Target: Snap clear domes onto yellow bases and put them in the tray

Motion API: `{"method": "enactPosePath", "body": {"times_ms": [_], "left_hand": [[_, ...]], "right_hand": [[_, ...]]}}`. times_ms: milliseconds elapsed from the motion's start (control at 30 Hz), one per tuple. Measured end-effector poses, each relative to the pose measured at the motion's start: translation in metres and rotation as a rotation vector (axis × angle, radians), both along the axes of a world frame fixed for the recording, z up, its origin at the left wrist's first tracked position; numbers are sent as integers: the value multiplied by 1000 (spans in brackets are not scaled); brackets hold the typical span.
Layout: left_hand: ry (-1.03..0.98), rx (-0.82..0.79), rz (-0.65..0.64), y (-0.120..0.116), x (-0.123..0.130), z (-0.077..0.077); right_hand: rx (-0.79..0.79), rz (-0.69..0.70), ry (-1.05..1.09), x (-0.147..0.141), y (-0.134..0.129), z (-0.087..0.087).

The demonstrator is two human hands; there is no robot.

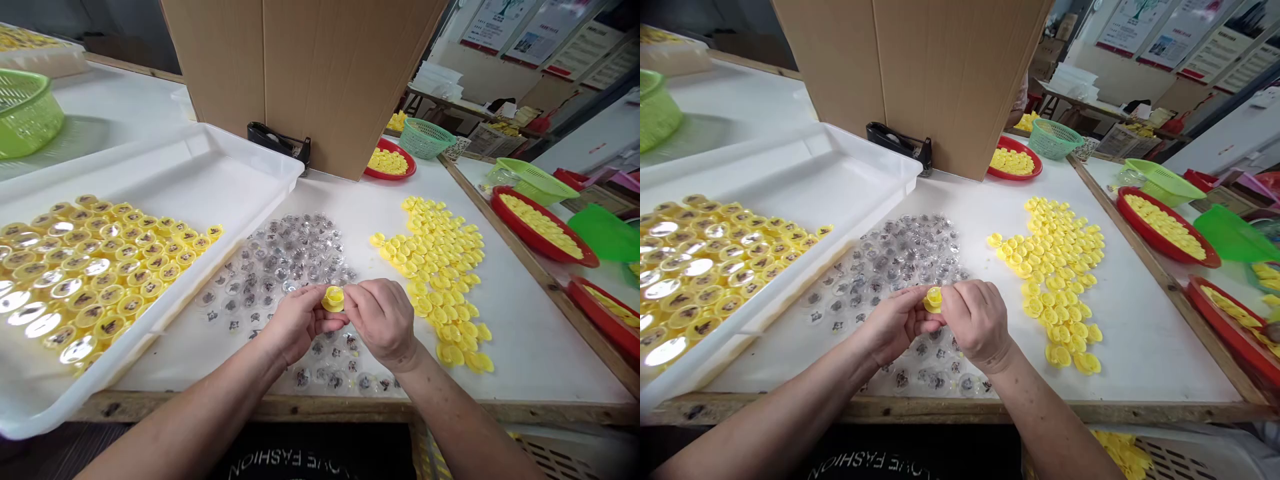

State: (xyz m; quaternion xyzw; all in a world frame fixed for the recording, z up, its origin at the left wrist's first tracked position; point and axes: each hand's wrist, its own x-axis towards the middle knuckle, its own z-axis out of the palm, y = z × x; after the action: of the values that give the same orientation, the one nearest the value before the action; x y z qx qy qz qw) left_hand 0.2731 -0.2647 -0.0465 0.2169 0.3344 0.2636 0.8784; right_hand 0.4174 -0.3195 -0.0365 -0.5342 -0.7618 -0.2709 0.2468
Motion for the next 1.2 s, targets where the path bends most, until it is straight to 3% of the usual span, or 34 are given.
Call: {"method": "enactPosePath", "body": {"times_ms": [100,333,567,733,833,900,1067,1200], "left_hand": [[-1,12,-6,1,-1,0],[16,95,28,4,-3,0],[25,122,-5,4,-3,-2],[12,111,-24,3,-3,-7],[10,104,-27,1,-3,-7],[32,94,-23,0,-3,-6],[134,78,-15,1,0,-3],[163,66,11,5,0,-3]], "right_hand": [[73,56,44,3,1,-7],[36,93,75,4,-2,-5],[-126,113,228,9,2,0],[-221,149,555,2,1,8],[-306,149,569,-4,-1,11],[-375,83,538,2,2,9],[-493,-383,390,61,37,-5],[-598,-467,325,100,71,-22]]}}
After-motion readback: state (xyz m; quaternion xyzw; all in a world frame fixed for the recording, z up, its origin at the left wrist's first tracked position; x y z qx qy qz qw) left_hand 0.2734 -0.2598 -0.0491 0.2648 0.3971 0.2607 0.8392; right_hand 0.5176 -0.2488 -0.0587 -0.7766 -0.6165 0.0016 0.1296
